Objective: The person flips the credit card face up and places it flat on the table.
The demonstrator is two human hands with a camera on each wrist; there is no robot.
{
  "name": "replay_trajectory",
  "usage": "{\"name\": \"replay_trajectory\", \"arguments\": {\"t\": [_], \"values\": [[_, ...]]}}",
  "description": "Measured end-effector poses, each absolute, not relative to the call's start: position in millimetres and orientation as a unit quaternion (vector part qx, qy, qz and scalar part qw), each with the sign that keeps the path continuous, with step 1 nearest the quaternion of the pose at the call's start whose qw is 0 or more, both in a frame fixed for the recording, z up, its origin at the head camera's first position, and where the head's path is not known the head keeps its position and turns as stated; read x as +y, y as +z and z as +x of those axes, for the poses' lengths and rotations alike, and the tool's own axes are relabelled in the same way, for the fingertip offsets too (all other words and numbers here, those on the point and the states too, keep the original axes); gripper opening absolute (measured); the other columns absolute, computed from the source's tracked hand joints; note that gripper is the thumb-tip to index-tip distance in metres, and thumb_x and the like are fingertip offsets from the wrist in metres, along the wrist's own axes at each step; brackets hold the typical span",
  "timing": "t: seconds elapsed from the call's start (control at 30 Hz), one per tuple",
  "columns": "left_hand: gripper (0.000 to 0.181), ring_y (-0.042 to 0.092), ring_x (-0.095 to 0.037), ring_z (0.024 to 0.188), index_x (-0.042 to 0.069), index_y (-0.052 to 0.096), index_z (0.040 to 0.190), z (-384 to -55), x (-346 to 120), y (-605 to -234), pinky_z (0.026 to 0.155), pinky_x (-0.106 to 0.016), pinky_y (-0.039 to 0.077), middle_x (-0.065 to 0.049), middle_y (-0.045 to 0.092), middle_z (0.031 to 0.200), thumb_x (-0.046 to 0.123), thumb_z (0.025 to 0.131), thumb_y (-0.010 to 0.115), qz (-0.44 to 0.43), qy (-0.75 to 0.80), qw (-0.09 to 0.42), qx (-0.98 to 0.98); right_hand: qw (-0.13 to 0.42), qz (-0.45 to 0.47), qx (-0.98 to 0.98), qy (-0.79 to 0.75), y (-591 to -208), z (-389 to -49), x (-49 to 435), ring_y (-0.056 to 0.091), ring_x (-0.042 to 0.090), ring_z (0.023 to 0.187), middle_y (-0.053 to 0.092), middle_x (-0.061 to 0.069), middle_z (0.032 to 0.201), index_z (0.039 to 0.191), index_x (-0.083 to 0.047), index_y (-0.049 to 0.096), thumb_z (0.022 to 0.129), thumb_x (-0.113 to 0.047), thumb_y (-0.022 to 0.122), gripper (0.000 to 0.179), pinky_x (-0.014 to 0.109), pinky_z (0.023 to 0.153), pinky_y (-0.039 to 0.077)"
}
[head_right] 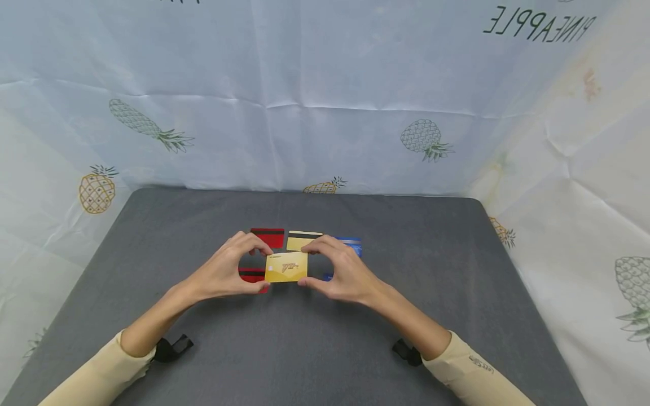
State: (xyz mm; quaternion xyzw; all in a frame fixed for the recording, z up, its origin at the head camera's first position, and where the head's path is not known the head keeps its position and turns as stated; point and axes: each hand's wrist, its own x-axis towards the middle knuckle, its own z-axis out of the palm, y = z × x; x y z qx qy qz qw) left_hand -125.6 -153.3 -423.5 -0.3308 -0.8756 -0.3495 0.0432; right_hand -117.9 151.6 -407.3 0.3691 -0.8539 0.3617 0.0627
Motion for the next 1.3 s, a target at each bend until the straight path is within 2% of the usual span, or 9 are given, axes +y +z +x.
{"name": "replay_trajectory", "arguments": {"t": [0.4, 0.8, 1.0, 1.3], "values": [[0.051, 0.061, -0.023, 0.107, 0.015, 0.07, 0.12, -125.7, -153.5, -428.8, 0.092, -0.041, 0.05, 0.001, 0.072, 0.117, 0.026, 0.076, 0.095, -0.329, -0.346, 0.029, -0.878, 0.05, 0.374, -0.864, 0.334, -412.3, -120.5, 153.4, 0.075, 0.021, 0.113, 0.074, 0.005, 0.122, 0.127, -0.007, 0.074, 0.08, -0.029, 0.098, 0.057, 0.042, 0.099, 0.063], [0.05, 0.061, -0.024, 0.108, 0.014, 0.073, 0.12, -129.4, -151.8, -442.9, 0.095, -0.048, 0.055, 0.0, 0.074, 0.117, 0.025, 0.077, 0.098, -0.314, -0.381, -0.007, -0.87, 0.017, 0.358, -0.87, 0.338, -424.7, -124.4, 156.5, 0.075, 0.025, 0.113, 0.075, 0.007, 0.124, 0.128, -0.007, 0.074, 0.082, -0.028, 0.097, 0.056, 0.047, 0.099, 0.063], [0.051, 0.062, -0.023, 0.11, 0.016, 0.075, 0.12, -129.8, -150.3, -448.2, 0.095, -0.046, 0.053, 0.0, 0.073, 0.116, 0.03, 0.077, 0.098, -0.299, -0.366, -0.035, -0.881, -0.015, 0.346, -0.88, 0.326, -429.6, -124.6, 156.9, 0.074, 0.022, 0.117, 0.075, 0.006, 0.128, 0.13, -0.009, 0.074, 0.084, -0.03, 0.095, 0.056, 0.045, 0.103, 0.062], [0.051, 0.063, -0.021, 0.112, 0.015, 0.076, 0.121, -132.9, -148.1, -450.1, 0.098, -0.046, 0.05, 0.0, 0.074, 0.116, 0.03, 0.078, 0.098, -0.297, -0.347, -0.054, -0.888, -0.036, 0.339, -0.886, 0.313, -439.2, -128.5, 157.3, 0.072, 0.02, 0.118, 0.076, 0.005, 0.128, 0.129, -0.009, 0.075, 0.084, -0.034, 0.095, 0.056, 0.046, 0.105, 0.061]]}}
